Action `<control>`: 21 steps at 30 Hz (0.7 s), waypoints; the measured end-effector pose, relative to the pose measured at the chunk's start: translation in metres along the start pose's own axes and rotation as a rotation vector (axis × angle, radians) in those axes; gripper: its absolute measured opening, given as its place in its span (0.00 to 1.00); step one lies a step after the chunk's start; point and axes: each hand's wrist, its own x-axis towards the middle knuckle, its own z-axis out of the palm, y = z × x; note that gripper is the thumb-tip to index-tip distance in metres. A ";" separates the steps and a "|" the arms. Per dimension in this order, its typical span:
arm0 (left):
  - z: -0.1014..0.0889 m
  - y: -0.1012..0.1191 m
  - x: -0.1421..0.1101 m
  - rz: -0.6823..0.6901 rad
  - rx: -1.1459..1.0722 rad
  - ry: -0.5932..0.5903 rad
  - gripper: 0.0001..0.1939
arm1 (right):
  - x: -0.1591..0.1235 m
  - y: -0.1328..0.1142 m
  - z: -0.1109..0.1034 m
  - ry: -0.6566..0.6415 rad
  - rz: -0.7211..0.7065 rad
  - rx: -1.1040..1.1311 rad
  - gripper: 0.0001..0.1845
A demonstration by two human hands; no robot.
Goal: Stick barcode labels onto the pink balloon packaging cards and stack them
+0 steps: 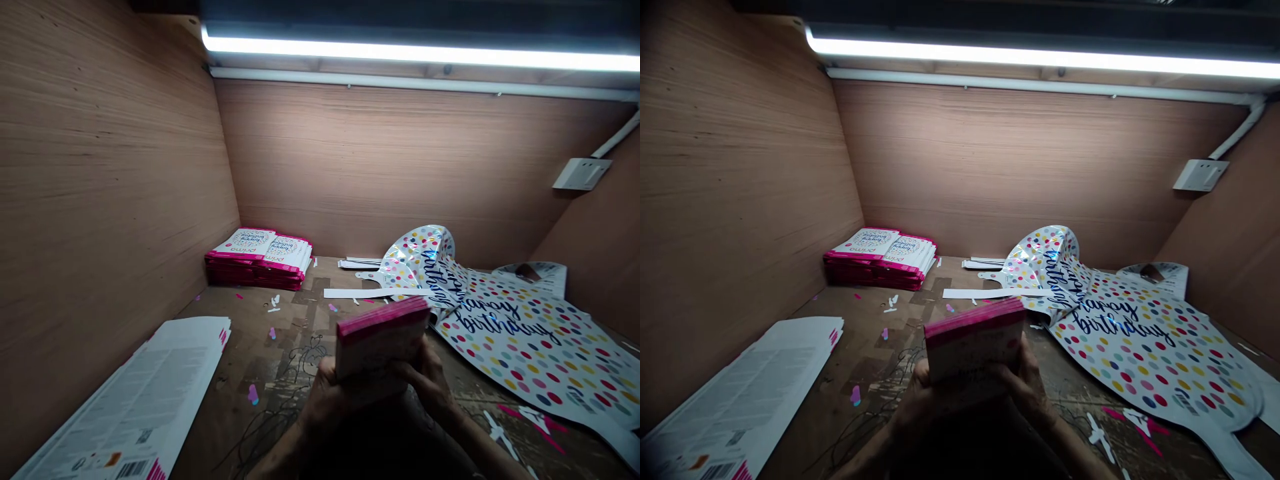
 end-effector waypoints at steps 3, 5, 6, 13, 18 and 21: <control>-0.015 0.013 0.016 0.077 -0.149 0.174 0.10 | 0.040 0.001 -0.009 -0.180 -0.034 -0.161 0.25; -0.028 0.029 0.028 0.163 -0.213 0.396 0.11 | 0.077 0.008 -0.011 -0.125 -0.011 -0.490 0.25; -0.034 0.037 0.034 0.198 -0.248 0.510 0.11 | 0.096 0.014 -0.009 -0.111 -0.001 -0.573 0.24; -0.052 0.064 0.041 0.352 -0.357 0.812 0.11 | 0.172 0.067 0.030 -0.283 0.118 -0.946 0.16; -0.057 0.061 0.042 0.279 -0.348 0.829 0.10 | 0.192 0.083 0.046 -0.419 0.192 -1.091 0.16; -0.058 0.058 0.042 0.246 -0.348 0.815 0.11 | 0.200 0.084 0.046 -0.490 0.239 -1.118 0.15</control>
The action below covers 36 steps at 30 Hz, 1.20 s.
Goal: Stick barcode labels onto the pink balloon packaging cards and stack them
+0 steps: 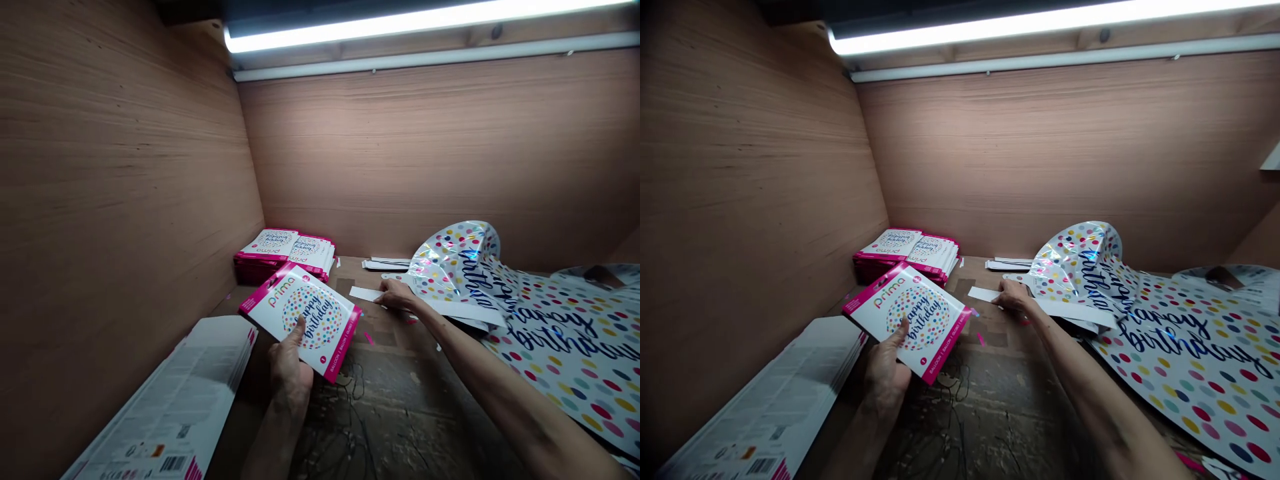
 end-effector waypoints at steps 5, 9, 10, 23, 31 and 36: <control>0.000 -0.003 -0.003 -0.033 0.023 -0.016 0.17 | 0.001 -0.001 -0.004 -0.022 -0.014 -0.015 0.14; 0.000 -0.006 -0.004 -0.076 0.031 -0.027 0.14 | -0.002 -0.005 -0.008 0.052 -0.052 -0.018 0.13; 0.000 -0.007 -0.004 -0.092 0.033 -0.030 0.12 | -0.003 -0.006 -0.011 0.080 -0.057 -0.017 0.13; -0.005 -0.040 -0.019 -0.419 0.101 -0.339 0.07 | -0.111 -0.035 -0.083 -0.084 -0.405 -0.018 0.14; -0.008 -0.047 -0.024 -0.417 0.118 -0.459 0.13 | -0.125 -0.044 -0.062 -0.132 -0.412 -0.098 0.11; -0.009 -0.047 -0.023 -0.409 0.147 -0.448 0.11 | -0.125 -0.047 -0.058 -0.114 -0.455 -0.121 0.12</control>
